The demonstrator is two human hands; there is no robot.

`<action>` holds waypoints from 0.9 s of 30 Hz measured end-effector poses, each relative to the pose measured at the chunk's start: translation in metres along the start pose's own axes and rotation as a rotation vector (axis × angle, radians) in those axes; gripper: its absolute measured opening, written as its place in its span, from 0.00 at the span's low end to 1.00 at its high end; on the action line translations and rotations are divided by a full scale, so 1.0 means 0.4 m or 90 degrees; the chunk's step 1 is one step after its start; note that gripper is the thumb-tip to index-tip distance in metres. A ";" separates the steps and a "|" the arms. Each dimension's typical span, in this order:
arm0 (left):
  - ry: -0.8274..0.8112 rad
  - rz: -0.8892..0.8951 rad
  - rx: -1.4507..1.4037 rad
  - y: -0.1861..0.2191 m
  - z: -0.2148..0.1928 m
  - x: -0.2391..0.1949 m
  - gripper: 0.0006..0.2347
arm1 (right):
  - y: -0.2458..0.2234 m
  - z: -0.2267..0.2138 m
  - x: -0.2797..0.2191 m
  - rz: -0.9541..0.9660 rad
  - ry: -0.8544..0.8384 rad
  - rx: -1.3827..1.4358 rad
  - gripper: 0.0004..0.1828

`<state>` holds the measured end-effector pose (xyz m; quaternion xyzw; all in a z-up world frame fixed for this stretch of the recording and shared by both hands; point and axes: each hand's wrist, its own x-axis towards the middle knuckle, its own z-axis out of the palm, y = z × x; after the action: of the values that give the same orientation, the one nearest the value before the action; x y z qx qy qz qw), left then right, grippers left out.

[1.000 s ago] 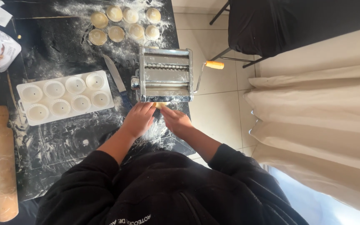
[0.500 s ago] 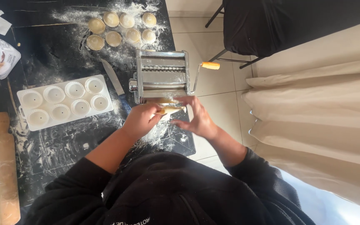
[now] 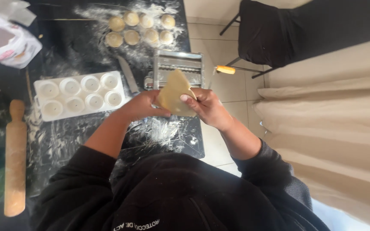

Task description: Rolling dough manually and using a pasta machine to create thin sheets for food preparation.

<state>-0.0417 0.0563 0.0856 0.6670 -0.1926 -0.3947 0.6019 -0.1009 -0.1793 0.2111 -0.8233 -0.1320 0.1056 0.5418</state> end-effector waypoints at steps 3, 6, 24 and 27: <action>0.016 -0.007 -0.020 -0.119 0.000 -0.050 0.24 | -0.002 0.039 -0.006 0.047 0.003 -0.020 0.16; 0.061 -0.065 -0.022 -0.246 0.001 -0.113 0.18 | -0.061 0.091 0.001 0.013 0.001 0.084 0.15; 0.450 -0.223 0.630 -0.404 -0.199 -0.590 0.14 | 0.346 0.622 -0.168 0.534 0.095 -0.156 0.16; 0.431 -0.085 0.717 -0.425 -0.155 -0.549 0.22 | 0.376 0.669 -0.190 0.071 0.090 -0.395 0.19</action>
<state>-0.1665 0.2917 -0.0142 0.9776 -0.1278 -0.0386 0.1628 -0.2420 -0.0300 -0.0295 -0.9604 -0.0746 0.0324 0.2665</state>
